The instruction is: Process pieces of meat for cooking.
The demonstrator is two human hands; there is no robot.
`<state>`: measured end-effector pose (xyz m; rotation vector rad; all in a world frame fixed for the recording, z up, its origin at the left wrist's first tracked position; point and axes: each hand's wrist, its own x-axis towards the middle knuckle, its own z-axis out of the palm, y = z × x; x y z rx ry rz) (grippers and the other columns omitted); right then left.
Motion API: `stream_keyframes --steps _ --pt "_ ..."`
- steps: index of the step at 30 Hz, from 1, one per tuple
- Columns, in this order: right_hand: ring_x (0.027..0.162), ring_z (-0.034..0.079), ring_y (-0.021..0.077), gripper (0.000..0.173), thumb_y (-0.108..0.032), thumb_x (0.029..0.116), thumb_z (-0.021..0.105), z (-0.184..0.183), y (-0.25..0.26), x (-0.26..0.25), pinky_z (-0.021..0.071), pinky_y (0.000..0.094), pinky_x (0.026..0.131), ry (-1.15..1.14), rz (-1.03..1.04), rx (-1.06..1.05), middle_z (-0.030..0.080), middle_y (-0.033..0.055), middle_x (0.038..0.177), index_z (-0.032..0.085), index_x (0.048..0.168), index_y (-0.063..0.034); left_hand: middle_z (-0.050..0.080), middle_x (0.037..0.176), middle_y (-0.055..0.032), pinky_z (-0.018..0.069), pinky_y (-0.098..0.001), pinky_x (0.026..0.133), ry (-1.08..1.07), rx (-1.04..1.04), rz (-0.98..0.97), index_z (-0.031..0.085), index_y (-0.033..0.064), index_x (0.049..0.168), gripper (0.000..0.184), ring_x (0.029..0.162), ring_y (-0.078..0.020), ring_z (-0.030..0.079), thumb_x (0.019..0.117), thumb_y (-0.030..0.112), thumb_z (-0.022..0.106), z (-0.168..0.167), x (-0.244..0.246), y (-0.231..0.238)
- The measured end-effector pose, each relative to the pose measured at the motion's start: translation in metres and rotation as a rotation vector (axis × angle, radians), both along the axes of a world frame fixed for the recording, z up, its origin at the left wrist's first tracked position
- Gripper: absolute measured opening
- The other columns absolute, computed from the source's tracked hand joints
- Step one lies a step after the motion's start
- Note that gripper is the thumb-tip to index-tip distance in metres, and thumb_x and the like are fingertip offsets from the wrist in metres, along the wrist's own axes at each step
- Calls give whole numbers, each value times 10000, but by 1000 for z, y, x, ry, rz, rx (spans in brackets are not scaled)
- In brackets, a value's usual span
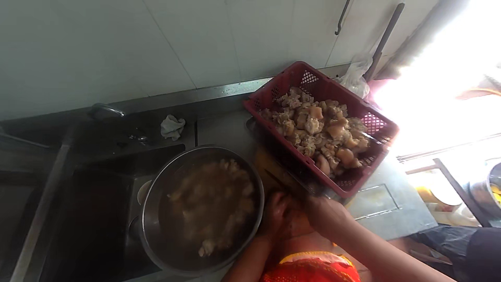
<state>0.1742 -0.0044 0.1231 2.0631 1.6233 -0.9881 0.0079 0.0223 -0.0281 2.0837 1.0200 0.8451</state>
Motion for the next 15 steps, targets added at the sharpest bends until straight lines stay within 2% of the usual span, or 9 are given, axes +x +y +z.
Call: stream_keyframes --steps 1,4,6,8,10,11,13,15 --pt "1025 700 401 325 -294 1073 413 3 -7 7 559 614 838 -1 -2 -34 707 184 1052 595 1259 -98 679 1154 -41 537 -304 1002 13 25 15 774 147 1109 228 1117 -123 633 957 301 701 -1 0 2" --pt "1021 701 409 340 -308 1067 402 -1 -19 17 557 623 825 -11 -26 -82 709 193 1046 621 1196 -82 688 1134 -50 546 -289 988 20 55 38 778 135 1082 212 1097 -121 646 943 283 715 -4 1 0" --pt "1039 696 414 307 -256 1052 447 0 -5 9 555 624 840 8 -36 -67 704 197 1082 604 1249 -80 689 1121 -45 551 -292 978 24 52 33 778 138 1057 204 1080 -119 650 939 293 718 -5 2 2" --pt "1048 697 404 309 -266 1061 458 -1 11 1 555 628 854 59 -65 -32 709 185 1105 602 1283 -107 679 1148 -48 539 -303 997 65 3 20 769 135 1074 237 1108 -126 638 930 316 716 -3 0 1" --pt "1053 700 404 325 -284 1068 449 -3 14 1 557 637 858 82 -73 -16 713 178 1112 586 1321 -133 663 1181 -61 531 -318 1007 177 -50 20 744 130 1076 293 1133 -146 628 915 372 706 6 -1 2" --pt "1057 697 414 324 -270 1066 449 -2 11 4 555 641 856 81 -66 -18 710 188 1112 585 1316 -115 657 1195 -76 530 -328 1007 235 -69 29 729 122 1071 314 1143 -165 627 909 388 701 13 1 2" --pt "1034 692 434 295 -235 1043 457 0 -2 14 552 646 828 70 -36 -20 702 212 1077 604 1236 -66 639 1215 -122 536 -354 996 315 -107 77 709 85 1078 340 1149 -213 625 904 377 682 27 8 4" --pt "947 715 389 338 -346 1053 423 -6 -31 32 572 611 776 77 -31 101 712 169 974 630 1164 -103 592 1272 -145 523 -367 1021 371 -177 157 667 64 1155 385 1195 -239 592 900 352 647 42 17 6"
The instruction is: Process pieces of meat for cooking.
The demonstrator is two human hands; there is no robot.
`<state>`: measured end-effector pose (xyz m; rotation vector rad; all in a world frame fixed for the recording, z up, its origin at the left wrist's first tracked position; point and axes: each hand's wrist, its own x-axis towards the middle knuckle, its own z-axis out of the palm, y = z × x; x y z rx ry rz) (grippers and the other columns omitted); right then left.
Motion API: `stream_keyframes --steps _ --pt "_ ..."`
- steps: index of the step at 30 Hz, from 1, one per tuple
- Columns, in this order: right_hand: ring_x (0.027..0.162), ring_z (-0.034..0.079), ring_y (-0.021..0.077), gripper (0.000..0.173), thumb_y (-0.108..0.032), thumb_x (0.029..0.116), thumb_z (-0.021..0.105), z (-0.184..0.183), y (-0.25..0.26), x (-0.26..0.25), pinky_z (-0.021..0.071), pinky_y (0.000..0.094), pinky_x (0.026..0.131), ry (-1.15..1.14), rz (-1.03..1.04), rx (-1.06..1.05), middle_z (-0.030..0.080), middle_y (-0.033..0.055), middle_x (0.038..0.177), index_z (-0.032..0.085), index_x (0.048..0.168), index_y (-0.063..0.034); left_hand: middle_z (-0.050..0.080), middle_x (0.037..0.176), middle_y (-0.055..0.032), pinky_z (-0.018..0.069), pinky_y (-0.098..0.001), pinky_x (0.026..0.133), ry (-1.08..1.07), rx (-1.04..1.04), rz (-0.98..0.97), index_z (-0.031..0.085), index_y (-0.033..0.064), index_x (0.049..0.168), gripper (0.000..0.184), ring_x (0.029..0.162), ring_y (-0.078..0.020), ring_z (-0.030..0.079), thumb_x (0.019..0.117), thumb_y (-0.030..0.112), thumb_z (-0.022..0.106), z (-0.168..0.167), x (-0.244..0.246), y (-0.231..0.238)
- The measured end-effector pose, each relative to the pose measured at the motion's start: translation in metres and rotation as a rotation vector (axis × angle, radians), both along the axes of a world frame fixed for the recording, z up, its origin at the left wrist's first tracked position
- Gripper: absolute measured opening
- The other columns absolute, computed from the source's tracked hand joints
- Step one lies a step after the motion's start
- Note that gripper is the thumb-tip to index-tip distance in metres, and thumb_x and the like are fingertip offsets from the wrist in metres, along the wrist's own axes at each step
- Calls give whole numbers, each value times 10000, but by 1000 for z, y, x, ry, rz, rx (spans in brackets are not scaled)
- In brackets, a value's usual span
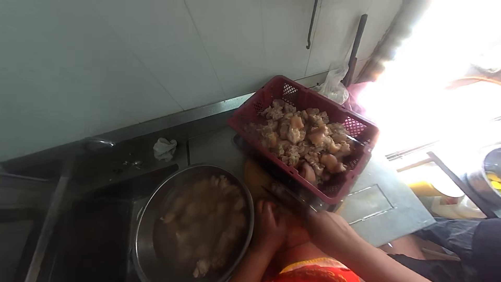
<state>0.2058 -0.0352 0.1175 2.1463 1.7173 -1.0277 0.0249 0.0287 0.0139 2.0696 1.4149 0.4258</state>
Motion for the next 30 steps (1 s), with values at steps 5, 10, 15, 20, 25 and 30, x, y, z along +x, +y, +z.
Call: stream_keyframes --steps 5,10,15,20,25,30 --pt "681 663 118 287 -354 1065 533 -23 -103 54 594 359 601 335 -255 869 677 8 806 691 1054 -115 494 1450 -232 467 -507 1089 205 4 66 491 38 1472 761 1343 -375 496 911 532 634 20 38 26" --pt "474 618 223 329 -346 1075 494 -36 -155 74 583 420 442 614 -1162 808 615 61 643 600 1131 -39 611 1345 -147 533 -542 968 450 -17 12 605 120 1362 454 1196 -330 623 996 386 565 15 55 49" --pt "820 724 291 517 -390 1030 518 -99 -163 121 600 555 750 108 -1144 402 725 145 1023 515 1488 -149 711 1164 -156 547 -509 980 197 -80 110 699 54 1230 353 1091 -285 688 987 300 623 22 48 51" --pt "1016 666 388 683 -253 946 632 -145 -129 121 589 543 801 -141 -816 424 598 250 1222 409 1589 -193 664 844 -107 573 -406 569 -243 -118 212 640 23 1193 253 624 -196 635 1020 200 585 78 67 70" --pt "1127 608 471 632 -253 923 664 -161 -107 113 553 615 856 -191 -680 453 586 281 1259 500 1531 -206 634 802 -95 507 -365 487 -413 -248 263 664 67 1108 237 542 -189 558 991 265 608 130 110 131" --pt "1146 597 523 404 -317 965 645 -145 -111 87 516 679 885 -150 -461 501 624 315 1201 682 1263 -47 641 1328 -140 569 -499 976 -497 -401 41 543 85 1435 640 1175 -260 655 990 543 591 160 115 170"
